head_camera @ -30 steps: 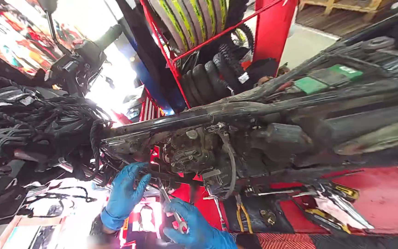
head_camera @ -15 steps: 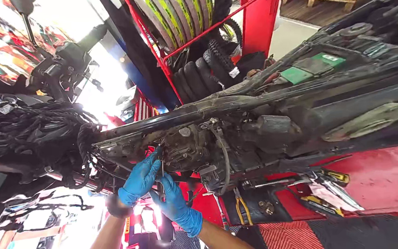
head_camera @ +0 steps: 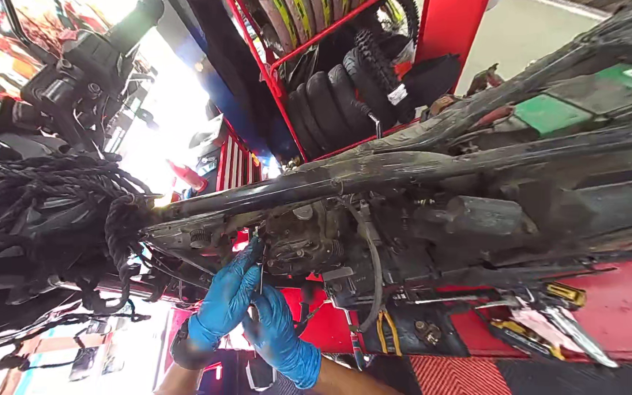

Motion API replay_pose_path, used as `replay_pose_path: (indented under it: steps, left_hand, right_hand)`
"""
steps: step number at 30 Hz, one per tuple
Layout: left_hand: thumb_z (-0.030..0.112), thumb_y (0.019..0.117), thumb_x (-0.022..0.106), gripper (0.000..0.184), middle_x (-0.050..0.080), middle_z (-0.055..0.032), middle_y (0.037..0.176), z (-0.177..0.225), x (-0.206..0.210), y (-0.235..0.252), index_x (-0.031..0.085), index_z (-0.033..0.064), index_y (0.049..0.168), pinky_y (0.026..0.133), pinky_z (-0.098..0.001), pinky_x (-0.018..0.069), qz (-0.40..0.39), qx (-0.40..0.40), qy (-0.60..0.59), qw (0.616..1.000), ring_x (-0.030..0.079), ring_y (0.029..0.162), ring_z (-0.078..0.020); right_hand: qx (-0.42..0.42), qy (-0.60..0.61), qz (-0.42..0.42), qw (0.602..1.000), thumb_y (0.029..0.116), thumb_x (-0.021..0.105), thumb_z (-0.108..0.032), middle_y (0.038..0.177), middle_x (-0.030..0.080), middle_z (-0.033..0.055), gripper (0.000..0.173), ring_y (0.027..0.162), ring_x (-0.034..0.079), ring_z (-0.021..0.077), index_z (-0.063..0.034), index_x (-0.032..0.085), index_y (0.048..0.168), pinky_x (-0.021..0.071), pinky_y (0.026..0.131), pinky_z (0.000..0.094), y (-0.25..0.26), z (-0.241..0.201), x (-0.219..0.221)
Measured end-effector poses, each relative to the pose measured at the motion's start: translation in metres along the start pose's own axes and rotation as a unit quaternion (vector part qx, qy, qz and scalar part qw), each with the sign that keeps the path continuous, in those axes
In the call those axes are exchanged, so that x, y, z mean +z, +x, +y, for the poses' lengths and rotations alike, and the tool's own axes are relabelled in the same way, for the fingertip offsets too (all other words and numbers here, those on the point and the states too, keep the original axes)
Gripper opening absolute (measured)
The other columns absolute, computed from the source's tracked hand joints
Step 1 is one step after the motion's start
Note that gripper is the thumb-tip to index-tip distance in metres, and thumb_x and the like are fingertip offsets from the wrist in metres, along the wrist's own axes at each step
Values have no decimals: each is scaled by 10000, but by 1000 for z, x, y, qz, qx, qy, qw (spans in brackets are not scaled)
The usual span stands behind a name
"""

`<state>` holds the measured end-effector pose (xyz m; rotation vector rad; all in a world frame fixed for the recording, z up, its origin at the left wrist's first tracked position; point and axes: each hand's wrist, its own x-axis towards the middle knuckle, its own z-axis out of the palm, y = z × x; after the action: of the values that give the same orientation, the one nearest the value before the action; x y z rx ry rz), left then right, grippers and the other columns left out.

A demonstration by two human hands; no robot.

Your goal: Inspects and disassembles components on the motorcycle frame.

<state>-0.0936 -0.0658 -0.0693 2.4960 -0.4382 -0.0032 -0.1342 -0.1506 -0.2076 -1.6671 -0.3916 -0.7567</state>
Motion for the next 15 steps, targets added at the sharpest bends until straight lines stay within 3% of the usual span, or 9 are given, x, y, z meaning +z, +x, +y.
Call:
replay_pose_path:
  steps: [5, 8, 10, 12, 15]
  left_hand:
    - [376, 1126, 292, 604, 523, -166, 1538, 4, -1, 1, 464, -65, 1501, 1253, -365, 335, 4, 6, -6, 1000, 445, 1478, -191]
    - [366, 1123, 295, 585, 521, -149, 1544, 0, 2, 6, 483, -37, 1502, 1250, -349, 327, -10, -8, 11, 1000, 443, 1478, -169]
    - [369, 1122, 306, 581, 522, -143, 1544, -1, 0, 8, 492, -35, 1496, 1248, -339, 327, -20, -16, -4, 1000, 441, 1477, -157]
    - [363, 1121, 313, 578, 523, -145, 1543, -3, -2, 10, 493, -42, 1492, 1250, -341, 325, -29, -14, -9, 999, 442, 1477, -159]
    - [383, 1116, 313, 580, 531, -117, 1542, -4, -5, 13, 502, -8, 1499, 1246, -368, 336, -41, -7, 35, 999, 456, 1466, -155]
  right_hand:
    - [13, -10, -13, 1000, 923, 656, -310, 1109, 703, 171, 320, 1074, 678, 255, -58, 691, 1118, 525, 1001, 337, 8, 0, -4]
    - [64, 10, -73, 995, 855, 720, -406, 1200, 681, 241, 522, 1121, 672, 320, 8, 701, 1172, 536, 998, 395, 10, -1, -3]
    - [118, 95, -112, 982, 843, 750, -388, 1266, 641, 264, 569, 1157, 656, 298, 35, 678, 1217, 544, 991, 372, 9, -3, -1]
    - [180, 222, -124, 950, 918, 698, -256, 1270, 640, 239, 409, 1178, 648, 243, 41, 678, 1198, 548, 1000, 338, 13, -5, 1]
    - [280, 382, -121, 872, 990, 577, -107, 1130, 696, 139, 236, 1114, 654, 129, 46, 695, 1127, 538, 999, 303, 30, -11, 3]
